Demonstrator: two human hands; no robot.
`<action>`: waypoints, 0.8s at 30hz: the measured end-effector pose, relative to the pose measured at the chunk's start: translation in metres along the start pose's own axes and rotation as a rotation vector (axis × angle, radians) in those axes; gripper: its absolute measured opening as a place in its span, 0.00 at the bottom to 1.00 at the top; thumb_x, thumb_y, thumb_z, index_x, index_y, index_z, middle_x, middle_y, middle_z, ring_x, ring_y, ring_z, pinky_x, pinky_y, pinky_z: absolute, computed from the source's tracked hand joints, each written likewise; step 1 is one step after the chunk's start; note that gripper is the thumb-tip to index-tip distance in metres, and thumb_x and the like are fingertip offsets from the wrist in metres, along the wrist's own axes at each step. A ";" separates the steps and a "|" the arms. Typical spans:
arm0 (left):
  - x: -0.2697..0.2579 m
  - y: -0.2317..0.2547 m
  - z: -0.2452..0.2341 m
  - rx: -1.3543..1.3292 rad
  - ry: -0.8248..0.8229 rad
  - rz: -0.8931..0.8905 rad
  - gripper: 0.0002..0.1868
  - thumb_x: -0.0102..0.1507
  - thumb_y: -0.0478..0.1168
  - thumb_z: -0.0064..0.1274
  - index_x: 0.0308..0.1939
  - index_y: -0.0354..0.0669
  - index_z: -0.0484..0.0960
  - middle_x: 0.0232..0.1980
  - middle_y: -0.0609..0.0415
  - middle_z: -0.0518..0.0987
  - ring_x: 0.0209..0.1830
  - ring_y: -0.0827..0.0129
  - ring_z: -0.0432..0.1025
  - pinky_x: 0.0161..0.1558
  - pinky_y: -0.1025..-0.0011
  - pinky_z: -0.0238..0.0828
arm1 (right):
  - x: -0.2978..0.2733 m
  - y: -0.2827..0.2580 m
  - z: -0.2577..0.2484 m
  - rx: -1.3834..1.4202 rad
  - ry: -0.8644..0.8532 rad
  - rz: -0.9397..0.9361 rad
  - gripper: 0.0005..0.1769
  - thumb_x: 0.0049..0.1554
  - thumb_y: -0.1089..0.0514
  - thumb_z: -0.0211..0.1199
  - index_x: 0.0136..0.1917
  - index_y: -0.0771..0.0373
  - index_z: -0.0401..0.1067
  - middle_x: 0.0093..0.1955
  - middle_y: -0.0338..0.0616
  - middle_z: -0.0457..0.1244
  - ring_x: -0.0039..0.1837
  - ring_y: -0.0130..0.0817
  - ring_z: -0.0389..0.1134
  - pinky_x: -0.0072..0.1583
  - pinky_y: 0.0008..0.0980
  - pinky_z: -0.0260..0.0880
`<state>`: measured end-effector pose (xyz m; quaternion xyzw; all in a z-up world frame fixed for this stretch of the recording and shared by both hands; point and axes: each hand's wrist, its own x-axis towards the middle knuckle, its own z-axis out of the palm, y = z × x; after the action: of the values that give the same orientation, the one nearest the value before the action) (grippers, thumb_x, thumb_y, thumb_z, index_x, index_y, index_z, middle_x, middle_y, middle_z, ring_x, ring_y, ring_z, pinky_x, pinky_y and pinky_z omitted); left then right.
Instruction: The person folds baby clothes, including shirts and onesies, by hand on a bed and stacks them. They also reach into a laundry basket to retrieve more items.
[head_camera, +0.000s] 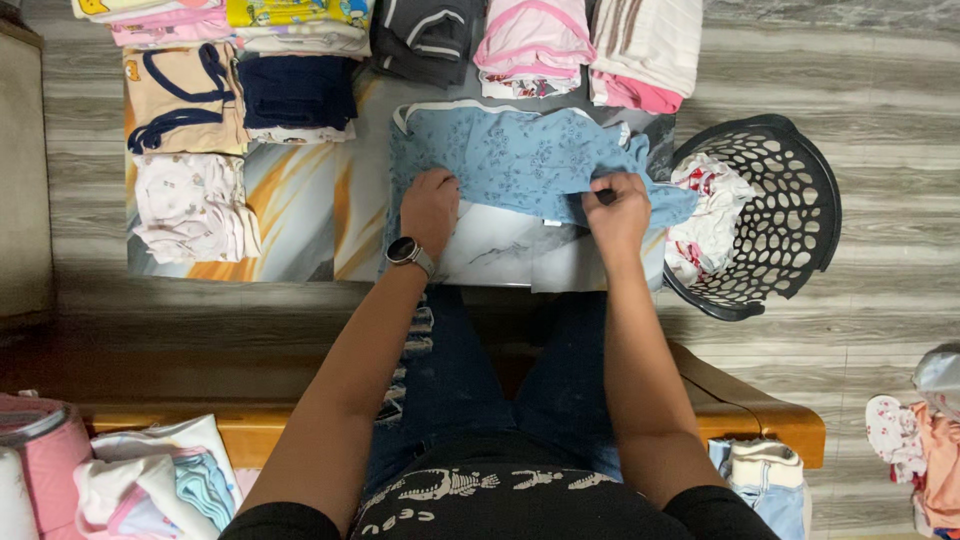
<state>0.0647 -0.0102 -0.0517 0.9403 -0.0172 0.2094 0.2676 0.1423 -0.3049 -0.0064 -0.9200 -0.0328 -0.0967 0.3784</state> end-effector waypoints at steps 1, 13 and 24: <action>0.000 0.001 0.000 0.021 -0.015 -0.022 0.07 0.59 0.34 0.60 0.41 0.38 0.84 0.49 0.50 0.78 0.51 0.53 0.73 0.52 0.58 0.73 | -0.002 -0.001 -0.006 0.021 -0.063 -0.017 0.10 0.49 0.62 0.68 0.46 0.55 0.77 0.51 0.41 0.66 0.55 0.44 0.68 0.58 0.45 0.69; 0.008 0.005 -0.010 0.102 -0.138 0.015 0.10 0.56 0.28 0.55 0.42 0.33 0.81 0.51 0.44 0.76 0.53 0.48 0.70 0.53 0.58 0.72 | -0.004 -0.019 -0.022 -0.283 0.049 -0.445 0.11 0.47 0.64 0.71 0.43 0.56 0.74 0.51 0.40 0.64 0.57 0.44 0.63 0.59 0.46 0.57; 0.002 -0.002 -0.037 0.234 -0.225 0.119 0.09 0.58 0.34 0.54 0.42 0.45 0.81 0.48 0.51 0.75 0.52 0.53 0.69 0.51 0.55 0.69 | -0.035 -0.012 -0.024 -0.374 0.020 -0.668 0.13 0.46 0.65 0.70 0.46 0.53 0.78 0.48 0.39 0.63 0.57 0.43 0.62 0.61 0.46 0.57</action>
<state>0.0528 0.0111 -0.0232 0.9799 -0.0783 0.1190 0.1397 0.1026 -0.3128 0.0113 -0.9108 -0.3087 -0.2281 0.1521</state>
